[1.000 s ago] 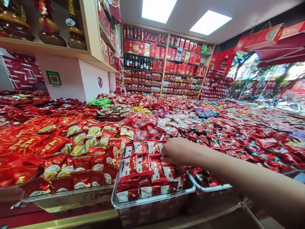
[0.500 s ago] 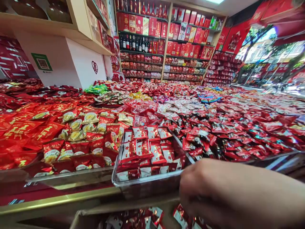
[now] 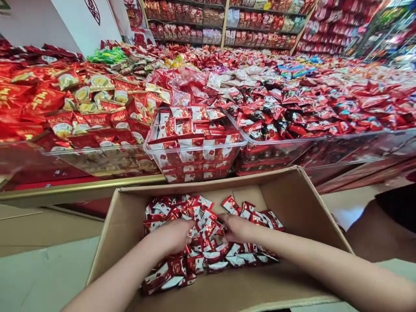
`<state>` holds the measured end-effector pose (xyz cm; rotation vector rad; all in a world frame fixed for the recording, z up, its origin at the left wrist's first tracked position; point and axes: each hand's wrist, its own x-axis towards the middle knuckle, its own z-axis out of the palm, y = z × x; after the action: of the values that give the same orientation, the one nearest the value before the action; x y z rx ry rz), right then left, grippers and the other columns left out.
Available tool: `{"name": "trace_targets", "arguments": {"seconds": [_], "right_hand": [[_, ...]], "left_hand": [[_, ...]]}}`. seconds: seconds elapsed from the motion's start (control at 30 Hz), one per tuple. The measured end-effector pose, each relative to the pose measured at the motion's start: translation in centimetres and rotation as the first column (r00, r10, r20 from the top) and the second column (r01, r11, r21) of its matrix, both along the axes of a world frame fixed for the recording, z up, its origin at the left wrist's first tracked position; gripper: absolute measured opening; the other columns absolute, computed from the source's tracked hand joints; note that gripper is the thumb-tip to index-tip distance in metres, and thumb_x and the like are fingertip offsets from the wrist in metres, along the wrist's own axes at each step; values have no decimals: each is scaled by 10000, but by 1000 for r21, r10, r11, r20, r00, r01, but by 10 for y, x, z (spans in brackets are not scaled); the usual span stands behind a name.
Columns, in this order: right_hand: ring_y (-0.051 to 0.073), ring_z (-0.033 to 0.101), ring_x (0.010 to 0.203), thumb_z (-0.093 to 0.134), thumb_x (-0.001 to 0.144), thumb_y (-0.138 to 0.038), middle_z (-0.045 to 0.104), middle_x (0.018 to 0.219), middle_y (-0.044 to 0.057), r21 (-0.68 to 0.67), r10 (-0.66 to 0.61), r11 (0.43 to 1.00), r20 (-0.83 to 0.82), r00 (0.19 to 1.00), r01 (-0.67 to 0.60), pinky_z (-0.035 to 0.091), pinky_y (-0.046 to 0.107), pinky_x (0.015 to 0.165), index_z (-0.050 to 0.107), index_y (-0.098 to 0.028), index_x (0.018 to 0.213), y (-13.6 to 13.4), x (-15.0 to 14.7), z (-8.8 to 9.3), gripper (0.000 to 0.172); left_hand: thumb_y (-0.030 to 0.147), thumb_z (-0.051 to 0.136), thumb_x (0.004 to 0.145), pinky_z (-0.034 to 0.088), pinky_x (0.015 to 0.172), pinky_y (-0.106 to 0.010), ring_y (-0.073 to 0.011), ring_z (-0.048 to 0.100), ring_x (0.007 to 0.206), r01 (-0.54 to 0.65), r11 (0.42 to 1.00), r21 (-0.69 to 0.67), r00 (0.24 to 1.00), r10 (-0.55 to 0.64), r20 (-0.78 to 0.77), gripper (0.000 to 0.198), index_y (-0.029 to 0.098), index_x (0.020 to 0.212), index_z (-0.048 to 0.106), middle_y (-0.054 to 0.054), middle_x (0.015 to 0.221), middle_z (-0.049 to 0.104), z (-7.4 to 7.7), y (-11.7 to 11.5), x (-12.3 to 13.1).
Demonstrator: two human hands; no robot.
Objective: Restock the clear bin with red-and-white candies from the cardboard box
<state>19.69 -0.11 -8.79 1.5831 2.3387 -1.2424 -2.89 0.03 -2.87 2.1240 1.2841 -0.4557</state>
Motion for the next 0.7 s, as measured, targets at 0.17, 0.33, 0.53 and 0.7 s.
{"name": "trace_targets", "arguments": {"seconds": [0.17, 0.33, 0.53, 0.7], "right_hand": [[149, 492, 663, 565, 648, -382, 560, 725, 39, 39, -145, 988, -56, 988, 147, 350, 241, 573, 547, -128, 835, 0, -13, -17, 316], [93, 430, 551, 579, 623, -253, 501, 569, -19, -49, -256, 967, -145, 956, 251, 314, 204, 511, 530, -139, 613, 0, -16, -20, 125], [57, 325, 371, 455, 700, -318, 440, 448, -48, -163, -369, 927, -246, 896, 338, 243, 181, 368, 425, -167, 584, 16, -22, 33, 192], [41, 335, 395, 480, 707, -398, 456, 477, -37, -346, -476, 879, -604, 639, 327, 263, 170, 395, 382, -162, 568, 11, -34, 74, 291]], "left_hand": [[242, 432, 704, 406, 753, -317, -241, 537, 924, -43, 999, 17, 999, 43, 25, 402, 215, 1104, 468, -91, 1061, 578, 0, 8, 2], [193, 401, 721, 394, 787, -311, -221, 532, 932, -84, 996, 41, 989, 78, 128, 370, 219, 1079, 494, -73, 1037, 588, 2, 11, 8], [346, 467, 718, 251, 978, -298, -196, 279, 1200, -169, 982, 83, 949, 139, 282, 662, 129, 1284, 200, -109, 1338, 275, 13, -8, 28], [248, 463, 712, 221, 991, -363, -233, 250, 1207, -348, 932, -99, 698, 328, 636, 700, 114, 1302, 112, -141, 1340, 250, 2, -18, 44]]}}
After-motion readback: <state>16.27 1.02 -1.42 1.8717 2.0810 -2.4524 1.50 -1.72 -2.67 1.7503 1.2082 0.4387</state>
